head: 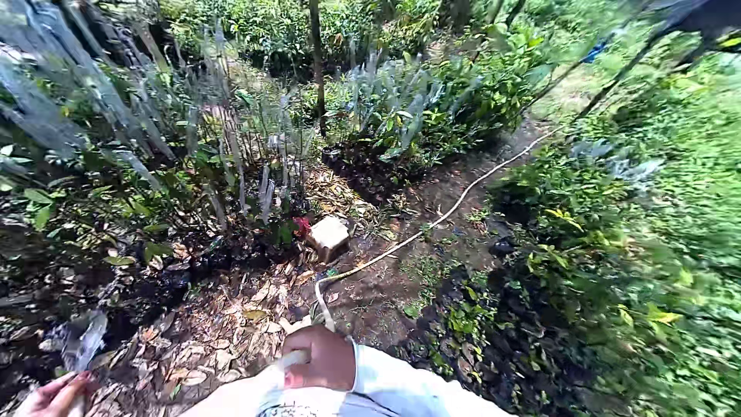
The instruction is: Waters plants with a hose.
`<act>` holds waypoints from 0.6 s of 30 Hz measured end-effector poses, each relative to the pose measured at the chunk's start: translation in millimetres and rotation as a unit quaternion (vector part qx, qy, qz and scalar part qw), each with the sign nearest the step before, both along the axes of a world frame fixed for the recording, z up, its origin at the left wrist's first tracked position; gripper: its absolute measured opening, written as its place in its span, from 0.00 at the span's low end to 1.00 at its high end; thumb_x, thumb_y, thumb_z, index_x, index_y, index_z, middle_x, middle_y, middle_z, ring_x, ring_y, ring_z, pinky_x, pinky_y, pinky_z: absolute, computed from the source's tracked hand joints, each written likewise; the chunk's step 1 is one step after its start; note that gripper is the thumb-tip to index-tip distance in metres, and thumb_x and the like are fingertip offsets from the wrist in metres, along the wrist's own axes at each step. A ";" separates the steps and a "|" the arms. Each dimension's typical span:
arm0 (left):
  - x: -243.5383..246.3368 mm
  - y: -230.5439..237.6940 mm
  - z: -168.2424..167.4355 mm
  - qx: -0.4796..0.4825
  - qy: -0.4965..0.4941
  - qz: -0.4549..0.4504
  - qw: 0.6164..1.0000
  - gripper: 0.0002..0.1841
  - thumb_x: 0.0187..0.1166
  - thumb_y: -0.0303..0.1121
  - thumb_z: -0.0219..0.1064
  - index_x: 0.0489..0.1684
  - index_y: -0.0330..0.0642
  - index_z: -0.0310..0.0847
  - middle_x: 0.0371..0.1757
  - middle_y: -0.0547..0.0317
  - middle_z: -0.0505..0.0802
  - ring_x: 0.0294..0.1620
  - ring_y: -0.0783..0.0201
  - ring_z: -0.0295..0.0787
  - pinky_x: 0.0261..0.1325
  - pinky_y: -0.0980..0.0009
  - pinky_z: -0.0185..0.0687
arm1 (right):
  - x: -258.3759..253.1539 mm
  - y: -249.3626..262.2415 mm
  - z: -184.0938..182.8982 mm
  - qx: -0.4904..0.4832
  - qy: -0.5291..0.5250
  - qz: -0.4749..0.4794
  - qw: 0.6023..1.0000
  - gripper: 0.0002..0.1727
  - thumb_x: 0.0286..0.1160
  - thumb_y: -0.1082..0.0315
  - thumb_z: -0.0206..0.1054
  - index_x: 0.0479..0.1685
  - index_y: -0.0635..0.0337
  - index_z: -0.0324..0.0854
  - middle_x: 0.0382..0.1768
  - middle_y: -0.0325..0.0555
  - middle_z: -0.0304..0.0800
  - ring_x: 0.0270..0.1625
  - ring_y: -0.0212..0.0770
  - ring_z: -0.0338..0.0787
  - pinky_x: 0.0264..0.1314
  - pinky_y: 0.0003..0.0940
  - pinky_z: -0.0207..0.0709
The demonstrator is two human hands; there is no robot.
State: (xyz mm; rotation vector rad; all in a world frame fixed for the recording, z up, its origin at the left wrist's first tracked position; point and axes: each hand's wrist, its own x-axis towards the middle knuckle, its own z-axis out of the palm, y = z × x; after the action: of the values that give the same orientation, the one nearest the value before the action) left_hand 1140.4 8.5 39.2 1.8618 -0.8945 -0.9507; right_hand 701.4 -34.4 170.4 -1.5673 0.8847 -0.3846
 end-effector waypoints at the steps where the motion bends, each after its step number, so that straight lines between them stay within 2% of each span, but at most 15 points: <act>1: -5.2 -0.4 8.0 0.018 -0.010 0.036 0.999 0.21 0.85 0.33 0.62 0.67 0.23 0.73 0.43 0.51 0.88 0.34 0.74 0.84 0.42 0.73 0.83 | 8.3 -0.6 1.0 0.002 -0.004 0.006 1.000 0.28 0.76 0.49 0.68 0.40 0.74 0.84 0.29 0.48 0.84 0.33 0.36 0.82 0.41 0.39 0.77; 3: -9.5 1.3 25.4 0.048 -0.013 0.121 0.991 0.17 0.86 0.30 0.63 0.66 0.26 0.75 0.42 0.47 0.89 0.32 0.71 0.82 0.40 0.71 0.81 | 28.2 1.0 -6.2 -0.003 -0.036 -0.012 0.999 0.30 0.70 0.39 0.68 0.34 0.64 0.84 0.24 0.30 0.81 0.29 0.19 0.78 0.35 0.22 0.75; 5: 4.4 4.0 37.1 0.091 0.011 0.156 0.983 0.17 0.85 0.26 0.63 0.67 0.27 0.75 0.47 0.43 0.88 0.38 0.65 0.83 0.48 0.67 0.80 | 49.4 6.3 -14.5 0.000 -0.072 -0.043 0.997 0.30 0.64 0.30 0.70 0.32 0.51 0.85 0.26 0.18 0.82 0.30 0.11 0.79 0.35 0.14 0.75; 7: 29.3 12.1 26.5 0.099 0.020 0.160 0.982 0.17 0.83 0.27 0.65 0.66 0.27 0.76 0.49 0.42 0.90 0.40 0.64 0.86 0.51 0.65 0.82 | 68.7 9.7 -17.0 0.007 -0.084 -0.049 0.995 0.28 0.62 0.27 0.69 0.33 0.43 0.86 0.28 0.15 0.86 0.32 0.11 0.83 0.36 0.14 0.78; 9: 49.8 22.3 14.0 0.102 0.039 0.174 0.979 0.17 0.83 0.28 0.66 0.65 0.29 0.77 0.45 0.46 0.90 0.35 0.66 0.85 0.44 0.67 0.83 | 86.1 9.6 -18.0 0.026 -0.095 -0.033 0.995 0.24 0.63 0.28 0.70 0.33 0.38 0.87 0.28 0.15 0.88 0.32 0.12 0.84 0.36 0.14 0.79; 11: 64.5 31.3 7.0 0.103 0.060 0.181 0.976 0.16 0.84 0.29 0.66 0.64 0.29 0.76 0.42 0.48 0.89 0.31 0.67 0.83 0.40 0.68 0.82 | 104.7 7.6 -20.7 0.028 -0.112 -0.010 0.993 0.22 0.65 0.29 0.69 0.32 0.35 0.85 0.26 0.13 0.85 0.29 0.10 0.81 0.33 0.11 0.75; 15: 92.7 47.3 -7.5 0.132 0.065 0.142 0.979 0.19 0.84 0.31 0.66 0.67 0.28 0.77 0.49 0.41 0.91 0.42 0.60 0.88 0.52 0.60 0.84 | 141.4 7.6 -21.5 0.019 -0.118 0.008 0.993 0.19 0.69 0.31 0.67 0.38 0.32 0.88 0.29 0.11 0.87 0.32 0.10 0.83 0.37 0.11 0.78; 18: 110.8 62.5 -18.6 0.142 0.073 0.146 0.976 0.20 0.83 0.32 0.68 0.68 0.27 0.77 0.49 0.41 0.92 0.43 0.58 0.90 0.55 0.58 0.85 | 167.9 10.3 -15.5 0.042 -0.081 0.003 0.996 0.18 0.64 0.30 0.70 0.35 0.29 0.88 0.28 0.10 0.88 0.32 0.10 0.83 0.37 0.12 0.78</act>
State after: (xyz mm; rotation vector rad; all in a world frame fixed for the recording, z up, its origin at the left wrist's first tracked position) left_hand 1251.1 71.0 20.6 2.0599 -0.3969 -1.0539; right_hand 869.3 -24.0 154.9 -1.4395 0.7606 -0.4571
